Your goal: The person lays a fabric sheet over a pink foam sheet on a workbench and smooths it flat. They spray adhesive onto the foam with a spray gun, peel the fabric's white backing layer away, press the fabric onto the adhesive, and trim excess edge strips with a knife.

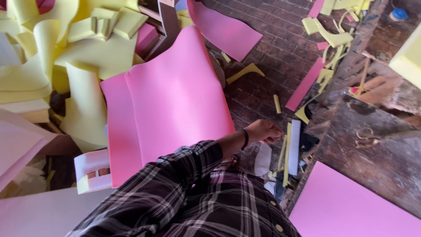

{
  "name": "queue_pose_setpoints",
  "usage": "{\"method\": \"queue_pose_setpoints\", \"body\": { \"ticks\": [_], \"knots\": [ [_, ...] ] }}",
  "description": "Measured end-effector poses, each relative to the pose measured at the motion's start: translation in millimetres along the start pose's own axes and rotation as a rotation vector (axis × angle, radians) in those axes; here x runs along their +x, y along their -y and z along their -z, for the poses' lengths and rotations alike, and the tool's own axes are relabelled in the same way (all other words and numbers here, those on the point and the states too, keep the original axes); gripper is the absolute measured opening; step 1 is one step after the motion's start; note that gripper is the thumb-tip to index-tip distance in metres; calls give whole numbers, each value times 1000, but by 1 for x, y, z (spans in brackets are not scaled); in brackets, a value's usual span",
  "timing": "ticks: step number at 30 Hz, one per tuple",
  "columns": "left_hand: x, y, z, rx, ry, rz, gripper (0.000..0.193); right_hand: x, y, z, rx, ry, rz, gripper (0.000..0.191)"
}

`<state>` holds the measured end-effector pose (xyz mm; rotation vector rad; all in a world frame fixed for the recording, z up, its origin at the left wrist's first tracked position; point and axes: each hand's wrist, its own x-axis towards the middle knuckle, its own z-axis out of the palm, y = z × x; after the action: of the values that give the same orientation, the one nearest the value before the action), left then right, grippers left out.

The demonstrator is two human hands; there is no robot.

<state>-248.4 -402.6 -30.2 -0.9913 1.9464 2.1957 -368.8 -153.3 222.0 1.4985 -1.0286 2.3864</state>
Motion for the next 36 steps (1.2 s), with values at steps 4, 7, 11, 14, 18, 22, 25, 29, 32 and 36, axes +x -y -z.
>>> {"method": "queue_pose_setpoints", "body": {
  "ticks": [4, 7, 11, 14, 18, 22, 25, 29, 32, 36],
  "knots": [
    [0, 3, 2, 1, -35, -5, 33, -18, -20, -30, 29, 16, -3, 30],
    [1, -1, -2, -46, -18, -15, 33, -18, -23, -22, 8, 41, -15, 32],
    [-7, -2, 5, -100, -63, 27, 33, -43, -54, 13, -232, 68, -335, 36],
    [-12, -1, -2, -108, -43, 10, 32, -110, -105, 21, -752, 217, -711, 42],
    [-16, -2, -20, -124, 12, -1, 33, -198, -122, 54, -520, -129, -1289, 46],
    [-18, -3, -36, -119, 39, 35, 36, -213, -107, 65, -310, -318, -1380, 32],
    [-19, -4, -49, -125, 132, 19, 40, -197, -96, 55, -301, -370, -1423, 11],
    [-17, -6, -69, -163, 268, -55, 42, -181, -86, 36, -366, -173, -1466, 34],
    [-16, -7, -79, -225, 256, -113, 39, -175, -80, 23, -459, 52, -1416, 42],
    [-18, -8, -77, -327, 189, -105, 33, -168, -72, 10, -642, 222, -1381, 54]
  ]
}}
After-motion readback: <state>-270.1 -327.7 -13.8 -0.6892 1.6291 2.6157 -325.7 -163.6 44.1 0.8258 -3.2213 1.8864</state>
